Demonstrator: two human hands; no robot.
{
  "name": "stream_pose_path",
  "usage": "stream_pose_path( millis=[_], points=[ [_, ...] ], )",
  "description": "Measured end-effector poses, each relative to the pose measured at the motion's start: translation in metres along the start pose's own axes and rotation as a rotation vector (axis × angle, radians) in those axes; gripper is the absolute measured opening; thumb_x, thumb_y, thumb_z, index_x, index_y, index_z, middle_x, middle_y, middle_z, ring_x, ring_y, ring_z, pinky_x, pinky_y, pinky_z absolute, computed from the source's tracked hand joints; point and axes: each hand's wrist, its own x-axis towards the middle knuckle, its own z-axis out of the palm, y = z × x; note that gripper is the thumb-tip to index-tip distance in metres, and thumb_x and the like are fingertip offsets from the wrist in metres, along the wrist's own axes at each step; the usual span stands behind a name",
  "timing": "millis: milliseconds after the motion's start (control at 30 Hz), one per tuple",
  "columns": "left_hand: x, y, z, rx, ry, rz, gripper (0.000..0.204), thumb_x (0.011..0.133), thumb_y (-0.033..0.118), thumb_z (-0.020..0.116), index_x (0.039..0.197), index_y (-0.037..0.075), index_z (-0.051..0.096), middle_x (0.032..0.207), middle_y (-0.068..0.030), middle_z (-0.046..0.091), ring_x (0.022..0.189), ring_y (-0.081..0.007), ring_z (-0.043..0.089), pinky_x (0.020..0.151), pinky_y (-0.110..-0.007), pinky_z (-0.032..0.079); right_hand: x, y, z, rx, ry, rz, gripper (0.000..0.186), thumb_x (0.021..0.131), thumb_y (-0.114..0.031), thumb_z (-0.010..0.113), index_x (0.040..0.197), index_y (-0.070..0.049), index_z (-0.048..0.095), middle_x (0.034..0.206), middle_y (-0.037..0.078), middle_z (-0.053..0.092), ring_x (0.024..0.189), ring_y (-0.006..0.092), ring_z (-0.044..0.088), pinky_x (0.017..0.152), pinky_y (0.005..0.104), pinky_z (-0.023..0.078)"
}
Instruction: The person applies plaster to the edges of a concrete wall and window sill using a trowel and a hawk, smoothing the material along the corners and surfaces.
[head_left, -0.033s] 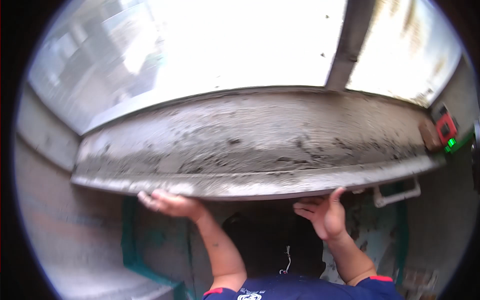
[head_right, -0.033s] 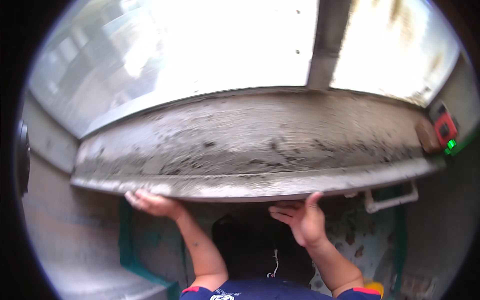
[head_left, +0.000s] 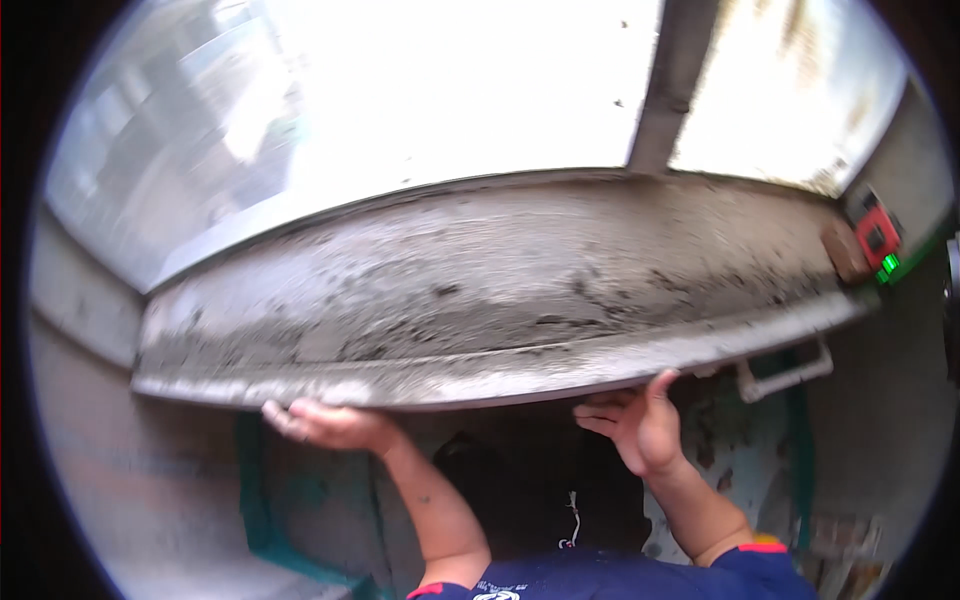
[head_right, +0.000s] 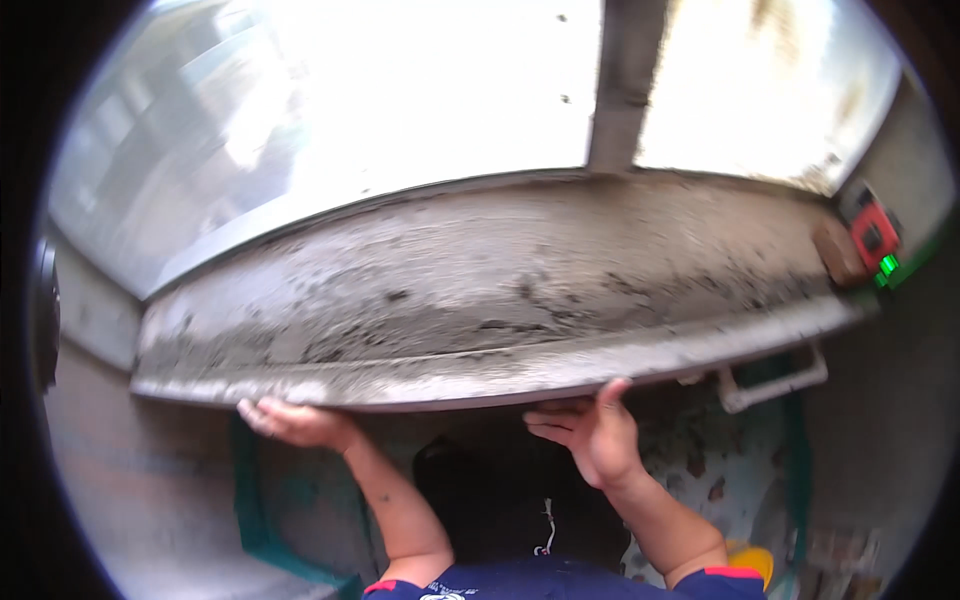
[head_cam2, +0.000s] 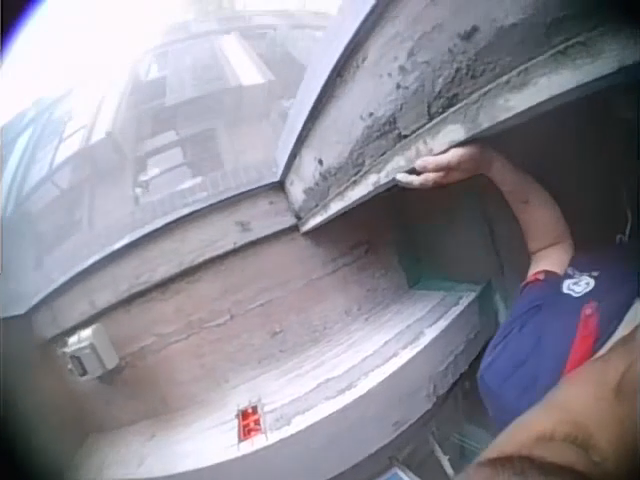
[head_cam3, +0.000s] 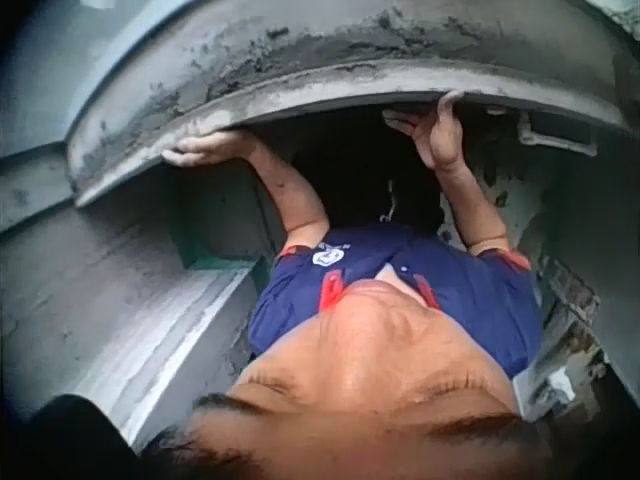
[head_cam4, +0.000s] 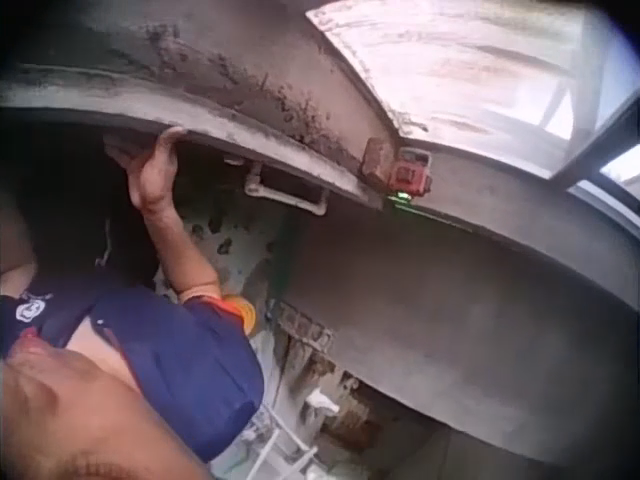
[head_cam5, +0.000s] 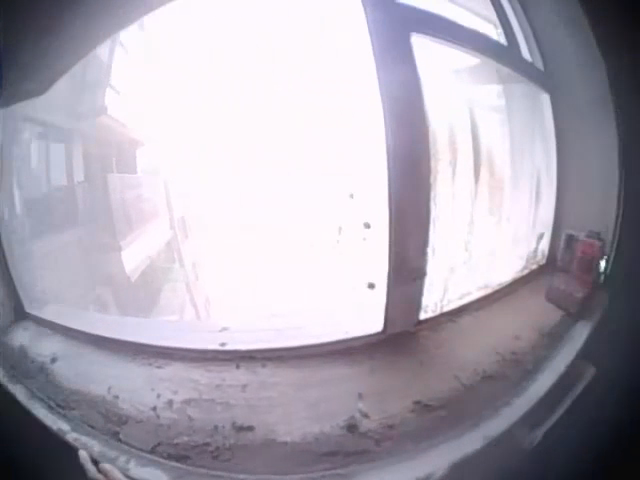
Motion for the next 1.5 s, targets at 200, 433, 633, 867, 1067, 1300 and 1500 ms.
stream_pose_path(
  millis=[200, 433, 633, 867, 1067, 1300, 1500],
  points=[
    [-0.023, 0.088, -0.018, -0.532, -0.122, 0.384, 0.033, 0.093, 0.019, 0.044, 0.111, -0.007, 0.051, 0.129, -0.0223, 0.044, 0.124, -0.0371, 0.039, 0.108, -0.048, 0.026, 0.01, 0.008, -0.006, 0.037, -0.004, -0.054, 0.082, 0.084, -0.071, 0.035, 0.123, 0.001, 0.047, 0.105, 0.018, 0.061, 0.095, 0.0347, 0.064, 0.086, 0.0504, 0.051],
    [-0.087, 0.122, -0.019, -0.858, -0.512, 0.752, 0.019, 0.076, 0.01, 0.063, 0.093, 0.012, 0.056, 0.099, -0.0097, 0.055, 0.087, -0.0296, 0.051, 0.075, -0.042, 0.041, 0.014, 0.012, -0.012, 0.063, 0.099, -0.091, 0.086, 0.079, -0.076, 0.039, 0.121, -0.002, 0.049, 0.097, 0.018, 0.06, 0.085, 0.0312, 0.065, 0.076, 0.0457, 0.055],
    [-0.094, 0.075, -0.014, -0.748, -0.7, 1.002, 0.065, 0.095, 0.041, 0.052, 0.134, -0.008, 0.038, 0.131, -0.0243, 0.046, 0.123, -0.0296, 0.044, 0.099, -0.035, 0.038, -0.022, 0.015, -0.019, -0.068, 0.177, 0.03, 0.086, 0.082, -0.076, 0.037, 0.116, 0.002, 0.051, 0.097, 0.02, 0.063, 0.077, 0.0274, 0.066, 0.068, 0.0388, 0.056],
    [-0.132, 0.091, -0.06, -1.069, -0.94, 1.068, 0.065, 0.092, 0.041, 0.054, 0.135, -0.005, 0.039, 0.132, -0.0223, 0.045, 0.123, -0.0304, 0.044, 0.1, -0.038, 0.037, -0.287, 0.118, -0.086, 0.053, 0.895, -0.531, 0.031, 0.092, -0.031, 0.055, 0.104, -0.003, 0.056, 0.088, 0.012, 0.065, 0.072, 0.0221, 0.066, 0.059, 0.0316, 0.055],
    [-0.154, 0.108, -0.089, -1.255, -0.991, 1.145, 0.066, 0.09, 0.042, 0.055, 0.135, -0.003, 0.039, 0.134, -0.0206, 0.044, 0.124, -0.031, 0.043, 0.101, -0.04, 0.036, -0.492, 0.294, -0.03, 0.51, 1.863, -1.106, 0.013, 0.091, -0.013, 0.056, 0.101, -0.006, 0.058, 0.076, 0.003, 0.06, 0.071, 0.0192, 0.066, 0.061, 0.0295, 0.054],
    [-0.167, 0.129, -0.095, -1.342, -0.97, 1.248, 0.066, 0.087, 0.042, 0.057, 0.136, 0.0, 0.04, 0.136, -0.0186, 0.044, 0.124, -0.0318, 0.043, 0.103, -0.042, 0.034, -0.475, 0.528, 0.044, 0.986, 2.442, -0.425, 0.016, 0.081, -0.006, 0.062, 0.097, -0.006, 0.059, 0.078, 0.005, 0.057, 0.062, 0.0173, 0.059, 0.055, 0.0317, 0.052],
    [-0.17, 0.142, -0.105, -1.378, -0.948, 1.331, 0.067, 0.085, 0.043, 0.059, 0.136, 0.003, 0.041, 0.137, -0.0169, 0.043, 0.125, -0.0324, 0.043, 0.104, -0.045, 0.033, -0.404, 0.677, 0.086, 0.82, 2.094, 0.357, 0.017, 0.078, -0.006, 0.064, 0.094, -0.009, 0.069, 0.075, 0.007, 0.064, 0.06, 0.0193, 0.06, 0.051, 0.0337, 0.051]
  ],
)
